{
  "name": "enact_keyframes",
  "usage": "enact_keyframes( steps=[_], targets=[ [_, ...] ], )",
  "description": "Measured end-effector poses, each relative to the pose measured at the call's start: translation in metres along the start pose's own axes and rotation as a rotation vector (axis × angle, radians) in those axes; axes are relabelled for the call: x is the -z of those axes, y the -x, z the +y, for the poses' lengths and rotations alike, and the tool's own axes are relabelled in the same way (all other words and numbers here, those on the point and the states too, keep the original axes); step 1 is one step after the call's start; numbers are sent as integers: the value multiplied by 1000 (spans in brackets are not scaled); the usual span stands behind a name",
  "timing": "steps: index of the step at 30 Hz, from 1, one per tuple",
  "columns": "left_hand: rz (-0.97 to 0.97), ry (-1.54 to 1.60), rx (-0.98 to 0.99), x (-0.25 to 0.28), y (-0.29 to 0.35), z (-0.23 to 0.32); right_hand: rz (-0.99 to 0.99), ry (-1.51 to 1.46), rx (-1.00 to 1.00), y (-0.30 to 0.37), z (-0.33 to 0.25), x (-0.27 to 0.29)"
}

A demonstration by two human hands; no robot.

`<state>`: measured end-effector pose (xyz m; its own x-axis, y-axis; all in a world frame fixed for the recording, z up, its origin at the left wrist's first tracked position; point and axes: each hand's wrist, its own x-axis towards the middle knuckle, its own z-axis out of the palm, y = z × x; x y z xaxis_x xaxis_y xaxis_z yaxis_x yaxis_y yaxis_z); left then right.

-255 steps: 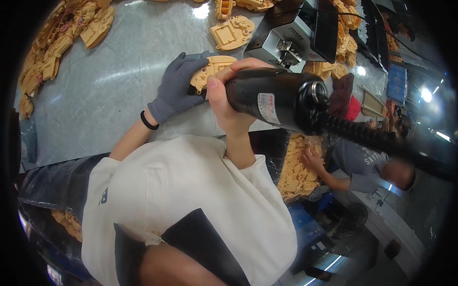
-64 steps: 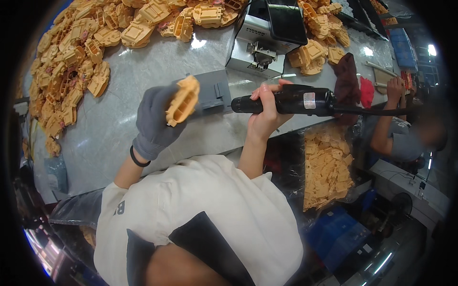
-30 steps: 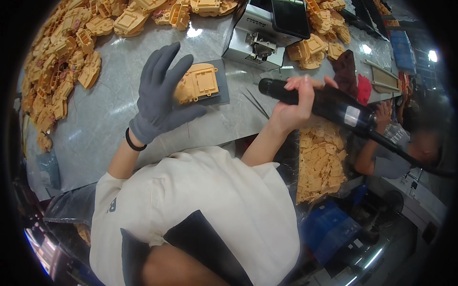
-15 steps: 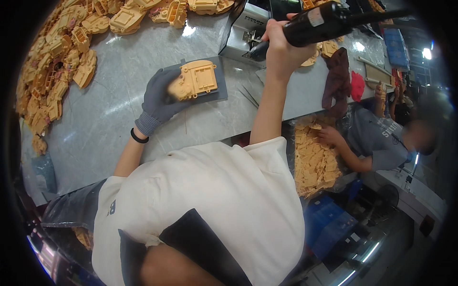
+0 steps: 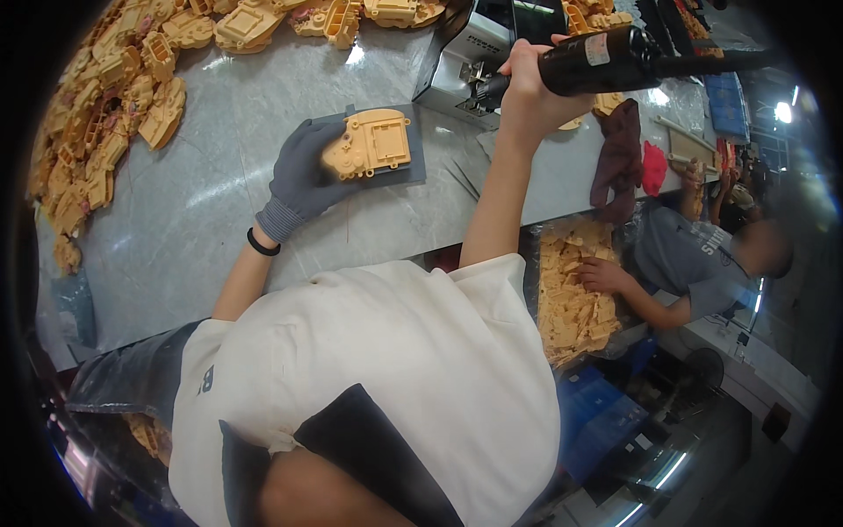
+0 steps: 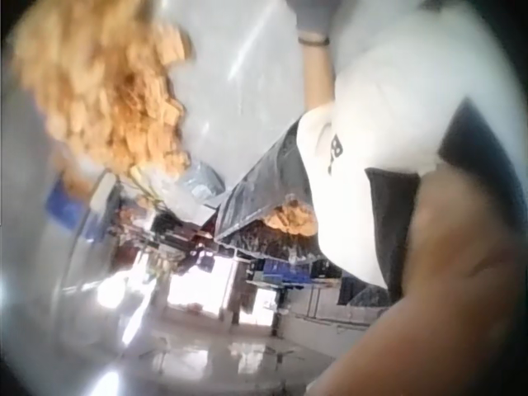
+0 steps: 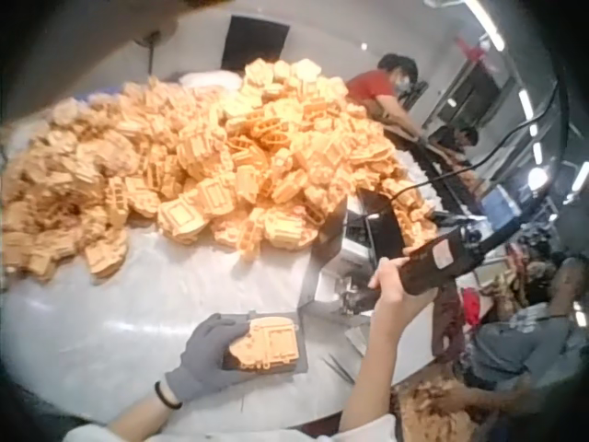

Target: The person assembles plastic casings by placing them on a jig, driving screws into them with an electric screwdriver, and setting the assembled pieces aside.

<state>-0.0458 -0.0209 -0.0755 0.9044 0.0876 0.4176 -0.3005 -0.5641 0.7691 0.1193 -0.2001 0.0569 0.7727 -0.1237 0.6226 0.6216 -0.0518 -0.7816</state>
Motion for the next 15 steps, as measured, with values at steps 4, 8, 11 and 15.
enact_keyframes(
  steps=[4, 8, 11, 15],
  targets=[
    [5, -9, -8, 3, 2, 1, -44, -58, -118, 9, -11, 6],
    [5, -39, 19, 0, 4, -3, -46, -366, -289, 51, -40, 10],
    [1, -33, 9, -1, 5, -3, -78, -434, -311, 74, -65, 3],
    [1, -59, 8, -2, 3, -4, -144, -468, -276, 83, -66, -4]
  ],
)
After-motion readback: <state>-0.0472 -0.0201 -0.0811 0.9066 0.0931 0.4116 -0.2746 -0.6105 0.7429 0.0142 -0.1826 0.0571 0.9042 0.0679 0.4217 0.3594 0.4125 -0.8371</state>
